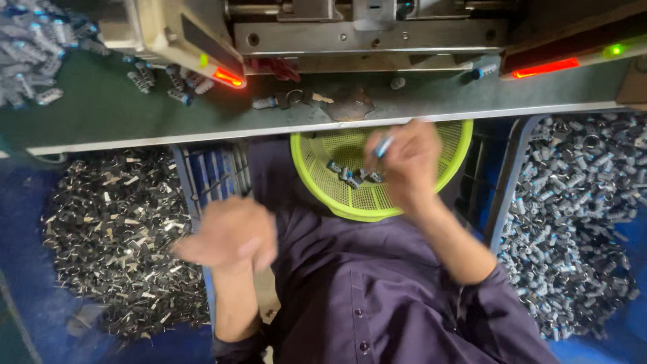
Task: The person repeatedly picks small cylindrical components from a green basket, inserts them into a machine slot, and collects the processed parts. They occasionally transfer components between the basket and a nearby blue bin, maintaining a steady assembly rhythm.
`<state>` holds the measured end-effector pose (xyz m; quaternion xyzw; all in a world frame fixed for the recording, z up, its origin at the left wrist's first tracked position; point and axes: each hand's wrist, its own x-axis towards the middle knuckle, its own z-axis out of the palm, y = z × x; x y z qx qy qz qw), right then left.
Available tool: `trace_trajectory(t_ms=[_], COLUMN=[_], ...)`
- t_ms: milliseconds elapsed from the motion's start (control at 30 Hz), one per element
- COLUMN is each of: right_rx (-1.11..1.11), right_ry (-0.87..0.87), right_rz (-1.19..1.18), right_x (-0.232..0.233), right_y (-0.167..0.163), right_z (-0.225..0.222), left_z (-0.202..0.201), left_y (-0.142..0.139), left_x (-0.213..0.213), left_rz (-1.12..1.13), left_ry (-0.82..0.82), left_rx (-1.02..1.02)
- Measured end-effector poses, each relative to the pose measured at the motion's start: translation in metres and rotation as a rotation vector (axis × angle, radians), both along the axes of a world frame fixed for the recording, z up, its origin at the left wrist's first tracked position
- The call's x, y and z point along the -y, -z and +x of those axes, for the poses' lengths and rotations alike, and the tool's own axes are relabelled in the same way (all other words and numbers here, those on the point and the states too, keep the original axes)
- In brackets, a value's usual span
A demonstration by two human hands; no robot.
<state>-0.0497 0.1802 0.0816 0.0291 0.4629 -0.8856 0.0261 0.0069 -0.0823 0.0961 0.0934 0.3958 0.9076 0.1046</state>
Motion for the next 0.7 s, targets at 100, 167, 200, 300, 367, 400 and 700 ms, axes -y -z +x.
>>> trace_trajectory(t_ms=[100,167,200,300,367,400,700], right_rx=[-0.524,-0.86,-0.903,-0.955,-0.91,-0.927,-0.973], right_ry=[0.123,0.236,0.282,0.417,0.485,0.435,0.134], right_rz=[0.513,0.934,1.1,1.426,1.417,1.398,1.192], right_x=[-0.008,-0.01,-0.008,-0.001,-0.001,-0.002,-0.009], right_y=[-0.049,-0.067,-0.069,-0.061,-0.055,-0.053,-0.075], right_z=[-0.057,-0.095,-0.11,-0.134,-0.136,-0.135,-0.127], left_z=[-0.005,-0.008,-0.008,-0.004,-0.007,-0.008,-0.079], left_y=[0.001,0.0,0.0,-0.003,-0.005,-0.007,0.044], left_x=[-0.01,-0.028,-0.034,-0.023,0.03,0.064,0.303], left_rz=[-0.339,-0.872,-0.897,-0.99,-1.066,-1.095,-2.261], left_ry=[0.139,0.027,-0.088,-0.572,-1.079,-1.341,-1.278], left_rx=[0.06,-0.076,-0.135,-0.25,-0.234,-0.225,-0.147])
